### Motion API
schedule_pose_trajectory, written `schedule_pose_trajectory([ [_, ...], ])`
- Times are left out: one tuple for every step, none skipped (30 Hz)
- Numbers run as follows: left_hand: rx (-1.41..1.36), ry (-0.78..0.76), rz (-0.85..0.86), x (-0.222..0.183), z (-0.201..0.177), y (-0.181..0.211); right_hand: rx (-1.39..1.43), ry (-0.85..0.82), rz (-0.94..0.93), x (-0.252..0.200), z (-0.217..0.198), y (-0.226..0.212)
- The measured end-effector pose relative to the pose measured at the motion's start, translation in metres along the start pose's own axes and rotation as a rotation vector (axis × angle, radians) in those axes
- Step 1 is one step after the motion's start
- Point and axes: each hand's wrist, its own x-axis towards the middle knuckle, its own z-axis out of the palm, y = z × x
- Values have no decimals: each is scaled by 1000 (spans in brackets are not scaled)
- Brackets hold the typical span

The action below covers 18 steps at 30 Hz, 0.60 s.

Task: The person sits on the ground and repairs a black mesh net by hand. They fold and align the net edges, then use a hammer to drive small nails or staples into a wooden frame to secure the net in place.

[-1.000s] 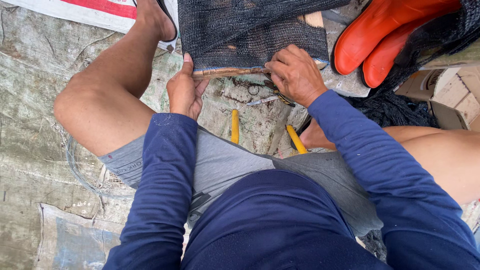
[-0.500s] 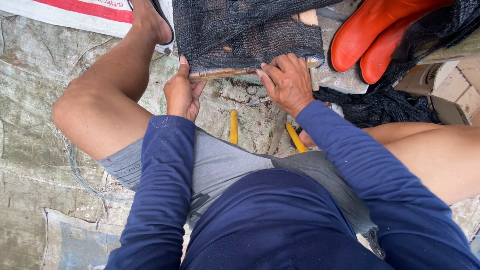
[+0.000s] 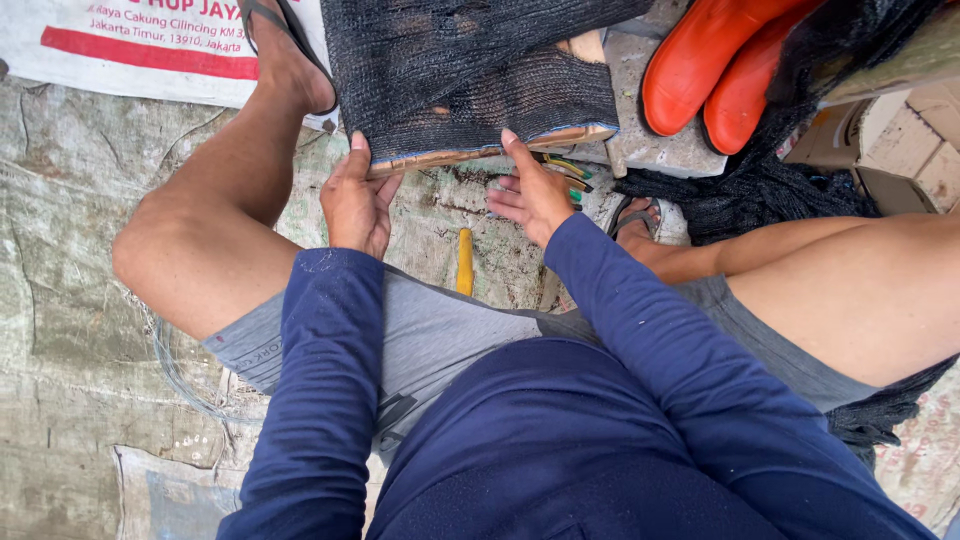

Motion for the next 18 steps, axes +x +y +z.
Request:
schedule_pose_trajectory([
  [14, 10, 4, -1, -2, -2, 118, -136, 8, 3, -4, 2],
  [15, 2, 15, -2, -4, -3, 235, -272, 15, 7, -7, 2],
  [16, -6, 27, 0, -5, -1, 261, -322, -36, 14, -8, 2],
  [16, -15, 38, 4, -4, -1, 285, -369, -89, 22, -9, 0],
  [17, -34, 39, 8, -3, 0, 309, -416, -142, 31, -10, -3],
  [14, -51, 41, 14, -1, -1, 288, -399, -163, 41, -12, -8],
  [10, -69, 44, 21, 2, -4, 266, -382, -184, 52, -15, -12],
  [-15, -84, 41, 27, 2, -7, 242, -370, -189, 62, -14, -13],
  [-40, -98, 38, 37, 3, -12, 273, -375, -205, 72, -15, -15],
  [-63, -109, 41, 47, 2, -14, 305, -387, -221, 82, -13, -19],
  [-48, -88, 23, 56, 1, -18, 337, -398, -236, 89, -11, -18],
  [-34, -83, 12, 71, 8, -23, 335, -365, -232, 97, -9, -20],
  [-21, -77, 2, 84, 12, -26, 332, -332, -228, 105, -6, -22],
  [-20, -93, -12, 95, 15, -31, 332, -289, -225, 113, -7, -24],
  [-18, -108, -25, 106, 18, -34, 320, -277, -214, 122, -6, -26],
  [-16, -115, -51, 112, 19, -41, 307, -256, -191, 128, -10, -22],
  [3, -115, -43, 121, 22, -44, 293, -235, -167, 135, -12, -18],
  [23, -97, -43, 124, 19, -46, 291, -235, -175, 140, -14, -11],
])
